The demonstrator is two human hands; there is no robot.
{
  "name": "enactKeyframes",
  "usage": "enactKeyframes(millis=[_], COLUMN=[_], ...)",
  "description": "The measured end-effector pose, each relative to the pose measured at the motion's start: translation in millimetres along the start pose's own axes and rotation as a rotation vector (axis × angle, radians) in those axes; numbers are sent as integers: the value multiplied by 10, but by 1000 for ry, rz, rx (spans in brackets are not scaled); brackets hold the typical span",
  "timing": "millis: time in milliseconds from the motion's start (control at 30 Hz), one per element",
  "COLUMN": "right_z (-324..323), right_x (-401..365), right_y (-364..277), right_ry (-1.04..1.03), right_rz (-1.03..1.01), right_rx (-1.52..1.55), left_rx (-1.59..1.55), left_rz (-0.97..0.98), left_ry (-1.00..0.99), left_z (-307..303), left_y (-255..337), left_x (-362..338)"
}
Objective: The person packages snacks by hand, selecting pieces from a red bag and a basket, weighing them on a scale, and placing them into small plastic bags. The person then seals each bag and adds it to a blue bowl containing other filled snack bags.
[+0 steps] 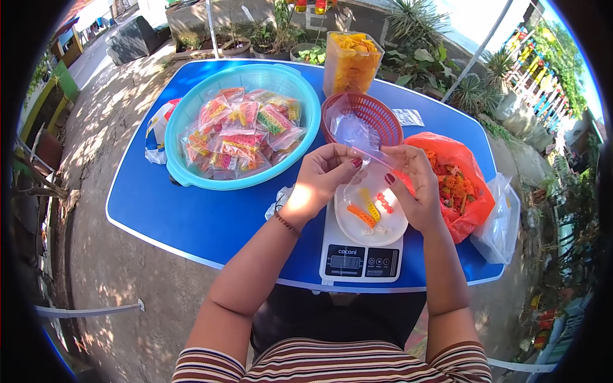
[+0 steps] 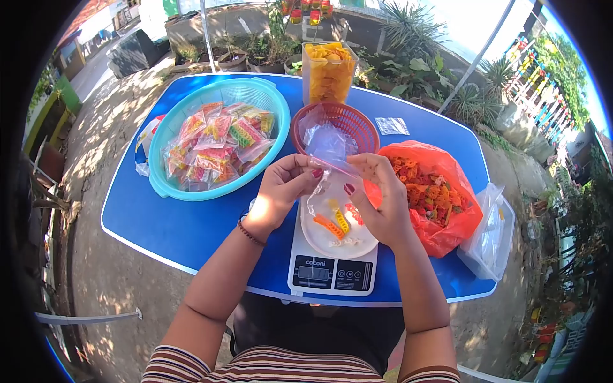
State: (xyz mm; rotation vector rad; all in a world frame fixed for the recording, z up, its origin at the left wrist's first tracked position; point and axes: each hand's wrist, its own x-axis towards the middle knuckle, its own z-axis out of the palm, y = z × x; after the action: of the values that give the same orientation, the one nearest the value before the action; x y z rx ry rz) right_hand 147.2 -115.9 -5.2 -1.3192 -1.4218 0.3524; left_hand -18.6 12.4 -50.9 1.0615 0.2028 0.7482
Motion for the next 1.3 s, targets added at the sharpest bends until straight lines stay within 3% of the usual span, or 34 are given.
enactKeyframes(millis=[100, 200, 300, 433, 533, 633, 767, 967, 1067, 1167, 1300], right_z=[32, 164, 171, 164, 72, -19, 115, 186, 122, 150, 94], right_x=[-127, -195, -268, -341, -395, -317, -352, -386, -434, -448, -414], right_y=[72, 64, 131, 207, 249, 130, 31, 129, 111, 202, 79], right_ry=[37, 92, 135, 249, 188, -66, -158, -158, -157, 149, 333], right_rz=[120, 3, -40, 24, 74, -129, -163, -148, 98, 159, 75], right_rx=[228, 235, 63, 220, -23, -295, -555, -411, -237, 125, 343], left_rx=[61, 181, 192, 254, 301, 269, 262, 149, 69, 151, 381], left_rz=[49, 68, 34, 106, 149, 205, 199, 94, 43, 87, 168], left_ry=[-87, -215, -191, -112, -107, -37, 35, 38, 72, 44, 21], left_z=[40, 36, 35, 35, -1, 78, 106, 45, 35, 17, 66], left_y=[-6, -8, -17, 27, 47, 44, 50, 53, 52, 19, 20], left_x=[-8, -39, -48, -64, -68, -93, -64, -50, -50, -66, -115])
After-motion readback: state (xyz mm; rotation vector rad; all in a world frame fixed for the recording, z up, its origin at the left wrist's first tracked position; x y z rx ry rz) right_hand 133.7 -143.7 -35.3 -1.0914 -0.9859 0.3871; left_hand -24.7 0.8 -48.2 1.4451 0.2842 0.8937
